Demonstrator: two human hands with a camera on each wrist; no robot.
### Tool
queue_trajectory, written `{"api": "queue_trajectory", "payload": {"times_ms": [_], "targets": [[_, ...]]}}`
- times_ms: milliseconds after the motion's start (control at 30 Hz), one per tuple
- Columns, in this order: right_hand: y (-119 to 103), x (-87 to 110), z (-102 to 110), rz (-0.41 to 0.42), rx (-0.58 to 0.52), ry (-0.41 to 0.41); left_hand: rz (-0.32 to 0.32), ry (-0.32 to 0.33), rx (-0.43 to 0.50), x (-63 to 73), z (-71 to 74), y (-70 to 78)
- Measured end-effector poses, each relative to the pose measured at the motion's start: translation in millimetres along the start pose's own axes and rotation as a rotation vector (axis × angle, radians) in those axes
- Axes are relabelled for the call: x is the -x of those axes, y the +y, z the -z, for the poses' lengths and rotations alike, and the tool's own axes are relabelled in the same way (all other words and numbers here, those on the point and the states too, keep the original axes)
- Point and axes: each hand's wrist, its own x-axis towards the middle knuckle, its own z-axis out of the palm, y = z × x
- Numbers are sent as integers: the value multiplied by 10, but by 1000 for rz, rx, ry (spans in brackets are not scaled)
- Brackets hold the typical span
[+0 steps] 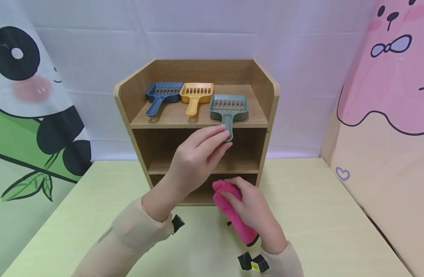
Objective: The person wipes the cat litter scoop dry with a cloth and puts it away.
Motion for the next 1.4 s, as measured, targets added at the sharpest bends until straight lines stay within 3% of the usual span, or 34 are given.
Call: {"api": "queue_trajectory", "payload": {"times_ms": [533,1400], "targets": [[13,22,11,-7,-1,2,37,-34,-140,-75,-256,-120],[-10,-6,25,-33,-16,-22,166,-181,-198,-216,-503,-275]]}}
